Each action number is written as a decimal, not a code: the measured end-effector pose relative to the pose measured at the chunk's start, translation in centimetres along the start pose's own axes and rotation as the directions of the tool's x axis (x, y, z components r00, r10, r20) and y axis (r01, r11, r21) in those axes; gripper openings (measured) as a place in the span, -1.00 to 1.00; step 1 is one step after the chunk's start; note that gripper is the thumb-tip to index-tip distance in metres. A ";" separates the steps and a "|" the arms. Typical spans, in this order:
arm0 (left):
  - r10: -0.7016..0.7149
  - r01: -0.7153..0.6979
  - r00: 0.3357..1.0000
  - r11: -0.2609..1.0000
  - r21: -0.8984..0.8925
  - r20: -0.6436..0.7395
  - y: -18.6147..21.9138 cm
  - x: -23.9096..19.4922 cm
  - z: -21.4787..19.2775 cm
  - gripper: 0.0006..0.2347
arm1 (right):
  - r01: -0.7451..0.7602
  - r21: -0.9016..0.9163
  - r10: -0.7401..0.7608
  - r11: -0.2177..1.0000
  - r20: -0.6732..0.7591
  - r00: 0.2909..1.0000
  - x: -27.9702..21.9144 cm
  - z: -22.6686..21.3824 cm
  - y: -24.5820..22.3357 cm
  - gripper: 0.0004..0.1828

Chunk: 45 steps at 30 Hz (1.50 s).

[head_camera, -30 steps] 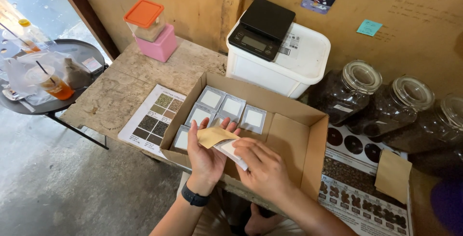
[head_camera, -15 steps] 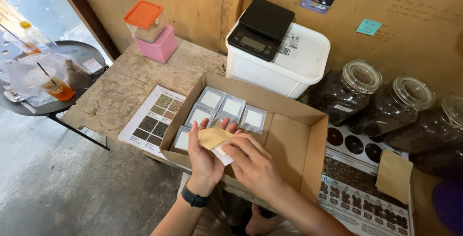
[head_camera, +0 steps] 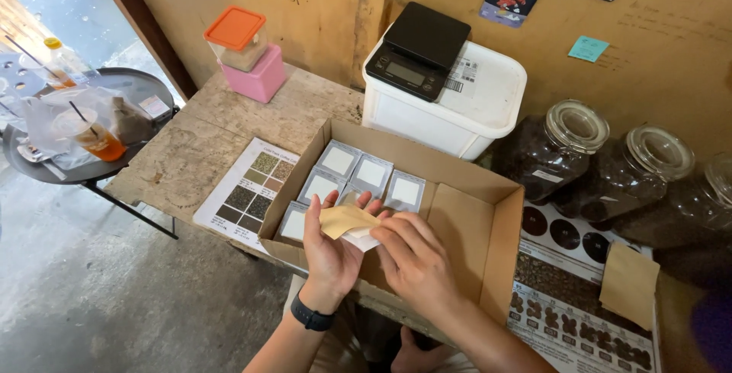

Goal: The person organizes and packages coffee bean samples by inserting labeled cards and small packets into paper envelopes and then placing the finished envelopes into a box.

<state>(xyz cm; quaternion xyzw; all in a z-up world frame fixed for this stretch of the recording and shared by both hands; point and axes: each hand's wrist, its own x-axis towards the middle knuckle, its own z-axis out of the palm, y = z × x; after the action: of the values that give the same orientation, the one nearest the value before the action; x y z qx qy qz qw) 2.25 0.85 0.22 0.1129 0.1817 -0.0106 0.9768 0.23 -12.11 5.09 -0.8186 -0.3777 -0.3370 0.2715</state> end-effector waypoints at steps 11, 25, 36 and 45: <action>0.016 -0.006 0.991 0.997 0.076 -0.130 0.1 -0.4 1.1 -0.58 | 0.040 -0.130 -0.031 0.991 0.071 0.997 -0.2 1.0 -0.4 -0.92; -0.022 0.033 0.993 0.995 0.092 -0.118 0.1 -0.1 0.2 -0.63 | -0.119 -0.071 0.130 0.990 0.171 0.977 -1.9 1.8 -0.2 -0.74; 0.048 -0.033 0.995 0.985 0.171 -0.087 -0.5 1.0 -1.7 -0.70 | -0.192 -0.144 0.230 0.971 0.337 0.913 -3.1 3.2 -0.4 -0.73; -0.109 -0.026 0.912 0.947 0.321 0.395 -0.5 0.1 -3.2 -0.55 | -0.275 0.037 0.275 0.961 0.000 0.962 -2.1 0.7 0.7 -0.73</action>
<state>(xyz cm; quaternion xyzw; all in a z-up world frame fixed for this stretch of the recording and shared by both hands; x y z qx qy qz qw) 1.22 1.04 -2.82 0.2608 -0.0278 -0.0844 0.9613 0.02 -12.90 2.94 -0.8571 -0.2660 -0.2911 0.3316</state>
